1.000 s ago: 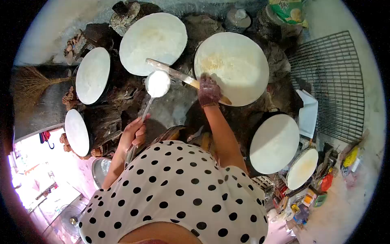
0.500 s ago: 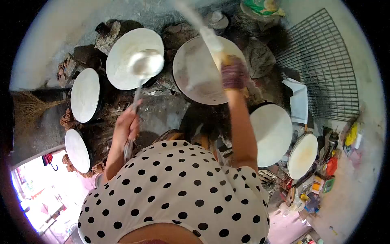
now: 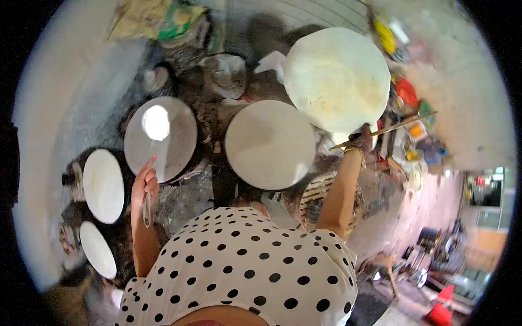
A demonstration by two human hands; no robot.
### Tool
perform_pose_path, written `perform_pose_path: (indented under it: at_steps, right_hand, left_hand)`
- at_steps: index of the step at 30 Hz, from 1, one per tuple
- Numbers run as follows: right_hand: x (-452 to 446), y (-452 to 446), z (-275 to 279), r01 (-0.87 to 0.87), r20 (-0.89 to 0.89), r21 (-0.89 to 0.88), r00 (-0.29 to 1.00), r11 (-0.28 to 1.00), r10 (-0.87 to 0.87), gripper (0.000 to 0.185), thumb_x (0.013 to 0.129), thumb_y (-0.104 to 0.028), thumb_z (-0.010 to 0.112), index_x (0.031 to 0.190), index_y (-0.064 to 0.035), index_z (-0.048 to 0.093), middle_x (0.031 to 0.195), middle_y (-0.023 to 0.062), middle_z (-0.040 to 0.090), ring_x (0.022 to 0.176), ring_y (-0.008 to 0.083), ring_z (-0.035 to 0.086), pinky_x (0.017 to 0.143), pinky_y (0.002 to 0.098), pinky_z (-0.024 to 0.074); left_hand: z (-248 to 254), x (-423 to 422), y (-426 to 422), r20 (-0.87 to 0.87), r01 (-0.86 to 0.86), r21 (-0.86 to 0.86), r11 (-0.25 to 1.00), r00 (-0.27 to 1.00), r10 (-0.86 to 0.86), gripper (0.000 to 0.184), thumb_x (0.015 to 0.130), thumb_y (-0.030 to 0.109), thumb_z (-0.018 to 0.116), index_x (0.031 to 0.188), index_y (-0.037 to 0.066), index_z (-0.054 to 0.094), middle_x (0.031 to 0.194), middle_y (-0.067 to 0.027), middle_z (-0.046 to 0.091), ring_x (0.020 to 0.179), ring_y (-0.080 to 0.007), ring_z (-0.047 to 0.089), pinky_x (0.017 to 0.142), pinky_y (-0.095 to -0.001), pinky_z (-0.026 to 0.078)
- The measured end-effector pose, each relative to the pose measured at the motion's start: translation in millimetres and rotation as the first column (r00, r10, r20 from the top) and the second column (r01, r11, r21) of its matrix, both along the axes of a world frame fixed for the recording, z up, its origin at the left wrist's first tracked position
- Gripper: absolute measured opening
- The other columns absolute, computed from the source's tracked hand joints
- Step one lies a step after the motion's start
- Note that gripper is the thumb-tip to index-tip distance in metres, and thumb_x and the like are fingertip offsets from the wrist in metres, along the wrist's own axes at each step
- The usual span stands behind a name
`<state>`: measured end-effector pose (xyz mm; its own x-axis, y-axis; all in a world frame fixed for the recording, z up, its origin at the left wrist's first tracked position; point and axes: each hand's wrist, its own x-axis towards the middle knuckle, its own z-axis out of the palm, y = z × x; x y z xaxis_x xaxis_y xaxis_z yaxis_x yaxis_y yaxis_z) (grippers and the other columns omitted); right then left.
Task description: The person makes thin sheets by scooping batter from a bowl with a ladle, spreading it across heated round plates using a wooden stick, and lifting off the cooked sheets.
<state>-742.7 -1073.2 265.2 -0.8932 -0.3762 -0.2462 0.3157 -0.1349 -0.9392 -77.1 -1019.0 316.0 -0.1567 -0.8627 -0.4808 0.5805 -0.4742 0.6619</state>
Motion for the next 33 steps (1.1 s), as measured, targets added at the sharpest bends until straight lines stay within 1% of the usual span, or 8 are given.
perform_pose_path:
  at_steps: [14,19,21,23,24,28,30,33]
  right_hand:
    - [-74,56,-143,0.088,0.222,0.119,0.968,0.989,-0.113,0.033,0.086,-0.026,0.064,0.110,-0.0038,0.058,0.093,0.0080,0.060,0.078,0.0180,0.056,0.069,0.0275,0.0437]
    - [-54,65,-166,-0.015,0.171,0.162,0.985,0.987,-0.013,0.034,0.087,-0.023,0.062,0.116,-0.0046,0.056,0.101,0.0082,0.060,0.085,0.0178,0.057,0.074,0.0275,0.0443]
    - [-34,58,-165,-0.109,0.150,0.175,0.985,0.978,0.083,0.035,0.088,-0.021,0.061,0.119,-0.0050,0.055,0.104,0.0082,0.060,0.087,0.0177,0.057,0.076,0.0276,0.0446]
    - [1,52,-153,-0.217,0.107,0.213,0.974,0.953,0.198,0.036,0.089,-0.020,0.060,0.121,-0.0053,0.054,0.107,0.0082,0.061,0.090,0.0177,0.057,0.079,0.0276,0.0448]
    - [20,51,-146,-0.277,0.084,0.235,0.961,0.932,0.265,0.037,0.089,-0.019,0.060,0.123,-0.0054,0.054,0.108,0.0083,0.061,0.091,0.0176,0.057,0.080,0.0276,0.0449]
    - [134,50,-114,-0.600,-0.077,0.342,0.749,0.723,0.658,0.039,0.091,-0.017,0.058,0.128,-0.0061,0.052,0.115,0.0083,0.061,0.097,0.0175,0.058,0.084,0.0277,0.0454]
    - [201,51,-84,-0.714,-0.237,0.416,0.512,0.563,0.825,0.040,0.091,-0.015,0.057,0.130,-0.0064,0.052,0.118,0.0084,0.061,0.099,0.0174,0.058,0.086,0.0277,0.0457]
    - [294,66,-11,-0.661,-0.593,0.601,0.009,0.450,0.805,0.045,0.091,-0.015,0.058,0.134,-0.0077,0.048,0.134,0.0088,0.053,0.115,0.0192,0.055,0.092,0.0291,0.0453]
  left_hand:
    - [26,-58,-19,-0.552,0.022,0.249,0.968,0.825,0.123,0.048,0.102,0.011,0.029,0.146,0.001,0.013,0.072,0.0003,0.045,0.043,-0.0070,0.044,0.038,-0.0218,0.031]
    - [84,-31,-24,-0.452,0.015,0.088,0.996,0.892,0.027,0.053,0.100,0.009,0.034,0.147,0.003,0.010,0.069,0.0039,0.042,0.043,-0.0041,0.039,0.038,-0.0207,0.029]
    - [107,-30,-16,-0.160,0.050,-0.155,0.987,0.984,-0.075,0.048,0.100,0.012,0.036,0.144,0.001,0.021,0.064,0.0066,0.036,0.042,-0.0020,0.032,0.036,-0.0188,0.026]
    - [113,-31,-30,0.278,0.049,-0.020,0.999,0.960,-0.042,0.042,0.102,0.012,0.034,0.141,-0.001,0.029,0.058,0.0076,0.031,0.038,-0.0008,0.028,0.033,-0.0160,0.021]
    - [97,-15,-43,0.215,0.066,0.040,0.997,0.974,-0.073,0.039,0.101,0.013,0.037,0.137,-0.001,0.034,0.058,0.0080,0.031,0.040,-0.0007,0.028,0.034,-0.0170,0.021]
    - [56,34,-64,0.105,0.156,0.122,0.980,0.980,-0.169,0.034,0.098,0.013,0.044,0.129,-0.001,0.044,0.060,0.0065,0.036,0.043,-0.0021,0.030,0.037,-0.0192,0.024]
    - [67,38,-69,0.564,0.228,0.051,0.972,0.797,-0.217,0.037,0.096,0.013,0.045,0.129,-0.003,0.044,0.061,0.0030,0.042,0.044,-0.0059,0.034,0.039,-0.0209,0.027]
    - [59,46,-64,0.714,0.253,0.036,0.967,0.671,-0.202,0.038,0.095,0.011,0.042,0.130,-0.004,0.045,0.061,0.0020,0.042,0.044,-0.0073,0.036,0.040,-0.0233,0.028]
